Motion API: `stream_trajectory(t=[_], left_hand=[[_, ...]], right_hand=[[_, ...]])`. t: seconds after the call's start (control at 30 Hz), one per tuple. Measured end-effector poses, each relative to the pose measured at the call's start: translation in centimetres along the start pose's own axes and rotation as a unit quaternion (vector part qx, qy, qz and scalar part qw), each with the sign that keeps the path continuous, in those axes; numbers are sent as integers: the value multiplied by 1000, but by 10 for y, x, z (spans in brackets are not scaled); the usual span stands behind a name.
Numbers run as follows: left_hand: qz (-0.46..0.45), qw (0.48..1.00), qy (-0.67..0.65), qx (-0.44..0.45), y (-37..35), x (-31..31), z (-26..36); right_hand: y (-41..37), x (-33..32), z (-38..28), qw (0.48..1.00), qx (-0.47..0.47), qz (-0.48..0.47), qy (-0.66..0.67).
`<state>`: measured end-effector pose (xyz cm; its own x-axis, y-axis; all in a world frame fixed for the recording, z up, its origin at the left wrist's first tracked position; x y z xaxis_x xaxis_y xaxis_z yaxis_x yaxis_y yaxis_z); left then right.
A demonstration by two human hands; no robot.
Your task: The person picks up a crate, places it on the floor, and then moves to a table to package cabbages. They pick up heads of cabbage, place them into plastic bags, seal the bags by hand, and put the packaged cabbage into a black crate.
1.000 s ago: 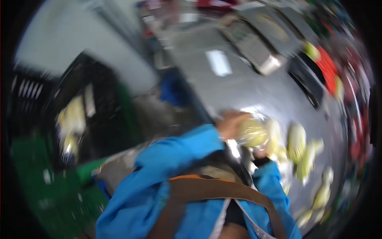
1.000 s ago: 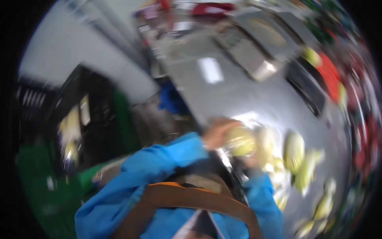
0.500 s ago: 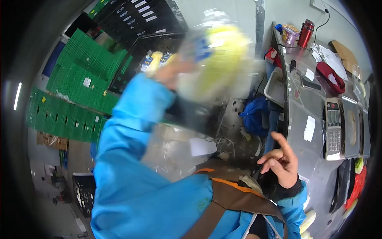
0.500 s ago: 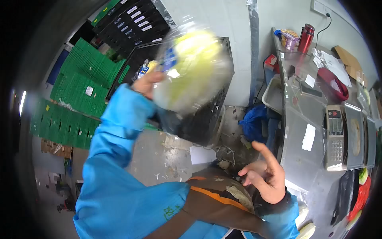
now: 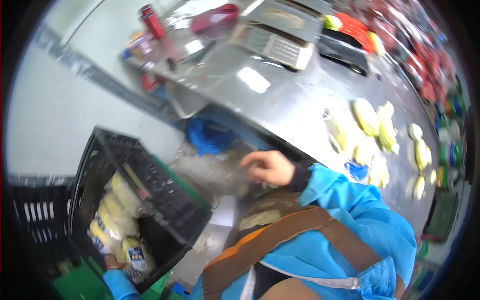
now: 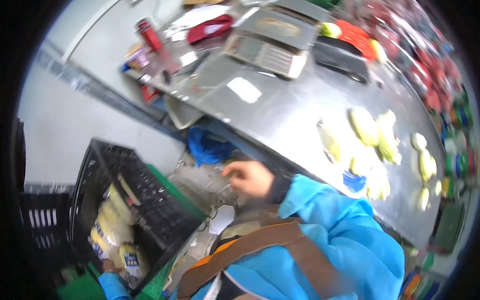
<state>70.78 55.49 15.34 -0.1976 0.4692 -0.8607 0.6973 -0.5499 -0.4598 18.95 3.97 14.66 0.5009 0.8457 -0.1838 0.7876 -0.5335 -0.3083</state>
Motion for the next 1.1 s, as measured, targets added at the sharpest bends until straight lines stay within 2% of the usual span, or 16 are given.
stream_trajectory(t=[0.07,0.17,0.2,0.23,0.33,0.43,0.53,0.57,0.63,0.73,0.8,0.83,0.87,1.0,1.03,1.1], left_hand=[[252,946,-182,90,57,-93,47],[275,883,-303,230,48,-273,301],[188,846,-401,295,46,-299,374],[123,823,-435,343,42,-313,446],[149,791,-329,493,30,-300,653],[182,863,-103,461,71,-204,793],[67,912,56,402,88,-115,838],[-27,909,-60,413,50,-123,839],[77,894,-109,428,96,-82,839],[68,908,-131,392,114,-67,835],[17,908,-156,388,99,-80,840],[-20,919,-126,374,99,-78,841],[45,942,-73,325,97,-75,838],[128,970,-8,205,102,-63,832],[195,951,-12,239,98,-59,831],[125,976,14,178,109,-61,827]], right_hand=[[-14,7,7,998,18,-4,-53],[-31,15,36,992,-71,27,-104],[-36,13,47,985,-130,31,-113],[-46,3,49,987,-120,10,-107],[-93,-60,33,985,-134,54,-93],[-163,-153,58,981,-107,159,-4],[-272,-263,115,943,-7,325,75],[-320,-301,130,929,67,362,42],[-413,-372,168,884,205,419,-3],[-504,-458,230,831,306,465,18],[-591,-518,300,635,423,522,-382],[-614,-546,321,614,489,498,-368],[-627,-574,338,591,552,470,-355],[-622,-654,376,528,547,444,-475],[-615,-672,387,498,515,414,-561],[-598,-693,402,472,451,362,-665]])
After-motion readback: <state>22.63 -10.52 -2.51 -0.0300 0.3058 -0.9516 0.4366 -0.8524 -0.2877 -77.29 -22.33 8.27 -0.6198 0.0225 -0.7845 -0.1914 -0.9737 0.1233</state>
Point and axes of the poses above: each hand's wrist, its own y-axis towards the middle knuckle, its own x-axis out of the palm, z = x × y, the point moved 3 cm from there along y, towards the middle knuckle, and after that the axes turned 4 degrees about -y, right-handed, at the moved point
